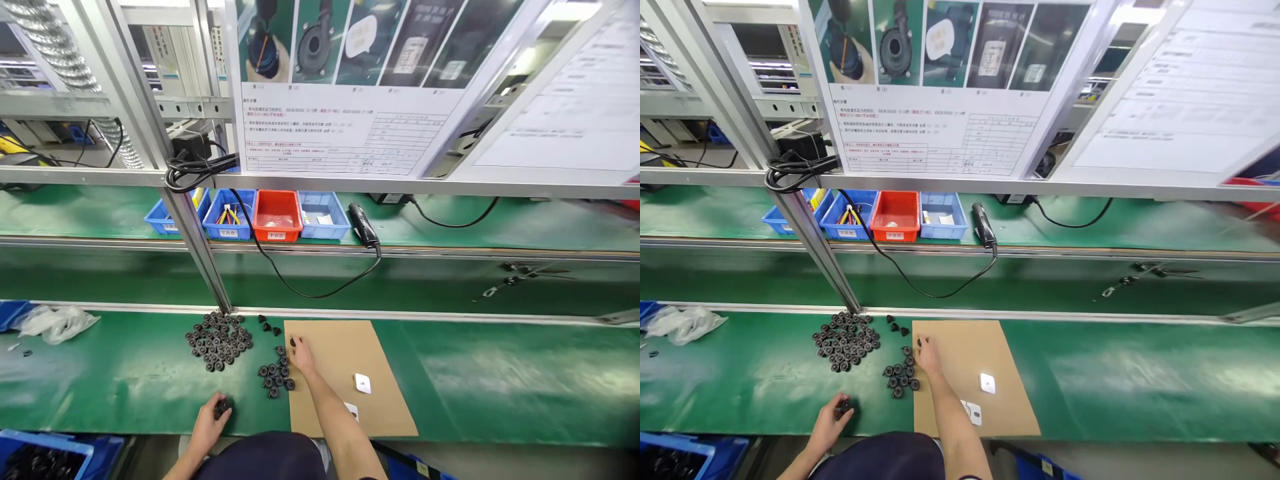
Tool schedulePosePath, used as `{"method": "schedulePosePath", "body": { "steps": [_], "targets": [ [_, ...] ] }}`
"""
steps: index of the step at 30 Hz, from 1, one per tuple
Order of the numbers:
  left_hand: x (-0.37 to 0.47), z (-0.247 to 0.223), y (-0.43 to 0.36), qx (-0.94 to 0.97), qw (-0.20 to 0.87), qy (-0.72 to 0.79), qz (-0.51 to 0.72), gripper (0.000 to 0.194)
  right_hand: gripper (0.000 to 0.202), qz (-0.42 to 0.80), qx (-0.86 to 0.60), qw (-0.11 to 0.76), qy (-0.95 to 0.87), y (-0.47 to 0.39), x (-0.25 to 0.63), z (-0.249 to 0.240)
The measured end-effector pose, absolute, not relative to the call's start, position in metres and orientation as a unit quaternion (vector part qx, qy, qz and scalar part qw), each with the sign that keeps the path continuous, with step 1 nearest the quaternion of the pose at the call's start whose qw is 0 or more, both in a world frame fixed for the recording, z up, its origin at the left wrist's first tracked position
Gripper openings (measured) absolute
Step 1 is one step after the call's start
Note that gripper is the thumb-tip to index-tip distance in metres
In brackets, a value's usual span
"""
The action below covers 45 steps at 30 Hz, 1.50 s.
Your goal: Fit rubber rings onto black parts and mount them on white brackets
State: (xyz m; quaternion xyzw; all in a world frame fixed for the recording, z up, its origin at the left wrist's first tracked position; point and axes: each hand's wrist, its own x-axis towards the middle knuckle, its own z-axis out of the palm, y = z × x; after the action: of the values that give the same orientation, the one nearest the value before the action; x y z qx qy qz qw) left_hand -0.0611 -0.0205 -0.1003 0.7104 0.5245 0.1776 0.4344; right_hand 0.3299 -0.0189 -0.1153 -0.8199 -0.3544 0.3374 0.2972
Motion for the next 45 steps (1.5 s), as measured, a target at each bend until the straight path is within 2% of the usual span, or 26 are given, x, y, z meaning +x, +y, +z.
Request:
{"method": "schedulePosePath", "body": {
  "steps": [3, 5, 8, 12, 16, 22, 27, 40, 45],
  "targets": [
    [-0.059, -0.08, -0.017, 0.699, 0.445, 0.519, 0.21, 0.05, 0.027, 0.367, -0.794, 0.363, -0.321, -0.008, 0.327, -0.097],
    [-0.052, -0.058, -0.012, 0.688, 0.451, 0.515, 0.241, 0.049, 0.031, 0.394, -0.761, 0.424, -0.292, -0.002, 0.323, -0.082],
    [-0.037, -0.012, -0.006, 0.664, 0.474, 0.499, 0.291, 0.044, 0.046, 0.443, -0.679, 0.524, -0.259, -0.009, 0.309, -0.056],
    [-0.013, 0.051, -0.004, 0.641, 0.507, 0.473, 0.33, 0.052, 0.068, 0.504, -0.549, 0.621, -0.242, -0.045, 0.281, -0.017],
    [0.012, 0.094, -0.005, 0.635, 0.553, 0.412, 0.35, 0.052, 0.058, 0.533, -0.472, 0.658, -0.244, -0.08, 0.255, 0.025],
    [0.032, 0.122, -0.012, 0.657, 0.591, 0.321, 0.341, 0.044, 0.038, 0.477, -0.463, 0.679, -0.311, -0.104, 0.226, 0.086],
    [0.032, 0.128, -0.018, 0.646, 0.608, 0.306, 0.347, 0.041, 0.023, 0.369, -0.517, 0.632, -0.444, -0.112, 0.218, 0.125],
    [0.029, 0.14, -0.013, 0.678, 0.595, 0.314, 0.298, 0.042, 0.025, 0.278, -0.508, 0.574, -0.579, -0.112, 0.222, 0.144],
    [0.034, 0.148, -0.008, 0.689, 0.594, 0.321, 0.262, 0.044, 0.03, 0.277, -0.516, 0.531, -0.612, -0.112, 0.233, 0.149]
  ]
}}
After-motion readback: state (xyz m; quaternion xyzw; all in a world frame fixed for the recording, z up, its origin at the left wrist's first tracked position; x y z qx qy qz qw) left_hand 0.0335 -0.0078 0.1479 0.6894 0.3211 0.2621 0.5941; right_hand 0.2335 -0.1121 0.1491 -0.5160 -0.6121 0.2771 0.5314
